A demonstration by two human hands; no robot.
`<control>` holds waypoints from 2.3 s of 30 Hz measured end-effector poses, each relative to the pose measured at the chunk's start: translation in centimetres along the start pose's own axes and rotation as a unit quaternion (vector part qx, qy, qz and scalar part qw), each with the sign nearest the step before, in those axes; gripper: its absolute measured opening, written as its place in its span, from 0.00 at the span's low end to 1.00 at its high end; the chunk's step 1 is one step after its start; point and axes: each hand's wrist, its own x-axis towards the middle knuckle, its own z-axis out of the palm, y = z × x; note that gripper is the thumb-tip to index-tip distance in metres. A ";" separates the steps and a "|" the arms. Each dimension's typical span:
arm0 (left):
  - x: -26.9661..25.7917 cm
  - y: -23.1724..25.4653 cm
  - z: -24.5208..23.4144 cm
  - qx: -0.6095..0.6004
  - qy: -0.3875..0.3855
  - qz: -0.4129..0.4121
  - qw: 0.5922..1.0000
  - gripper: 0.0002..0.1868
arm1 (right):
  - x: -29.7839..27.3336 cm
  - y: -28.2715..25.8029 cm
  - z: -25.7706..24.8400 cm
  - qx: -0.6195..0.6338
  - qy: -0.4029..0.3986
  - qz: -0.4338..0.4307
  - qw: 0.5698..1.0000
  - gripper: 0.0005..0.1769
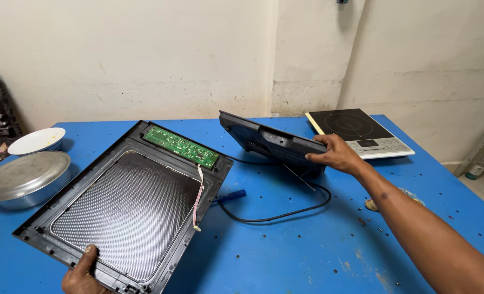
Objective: The person wipes the internal components of a disassembled induction cooktop with a cloth, reassembles the glass top onto the base by hand, and uses a screwdriver to secure the bottom casing.
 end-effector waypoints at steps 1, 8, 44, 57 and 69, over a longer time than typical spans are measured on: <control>0.3 -0.8 -0.3 0.013 -0.007 0.012 1.000 0.09 | -0.1 0.0 -0.3 0.013 0.000 0.004 1.000 0.20; 3.8 -6.4 -4.2 0.235 -0.083 0.218 0.944 0.06 | -3.4 0.3 1.7 0.031 -0.042 -0.012 0.999 0.16; -5.5 9.0 3.2 -0.216 -0.192 -0.128 0.949 0.07 | -21.7 0.0 6.7 -0.096 -0.010 -0.076 0.992 0.21; -9.1 9.1 9.1 -0.155 -0.290 -0.188 0.926 0.08 | -11.8 -0.8 5.9 0.193 0.126 0.001 0.973 0.37; -6.3 13.0 18.3 -0.177 -0.481 -0.089 0.854 0.09 | -4.3 -1.6 1.9 0.249 0.050 0.059 0.965 0.34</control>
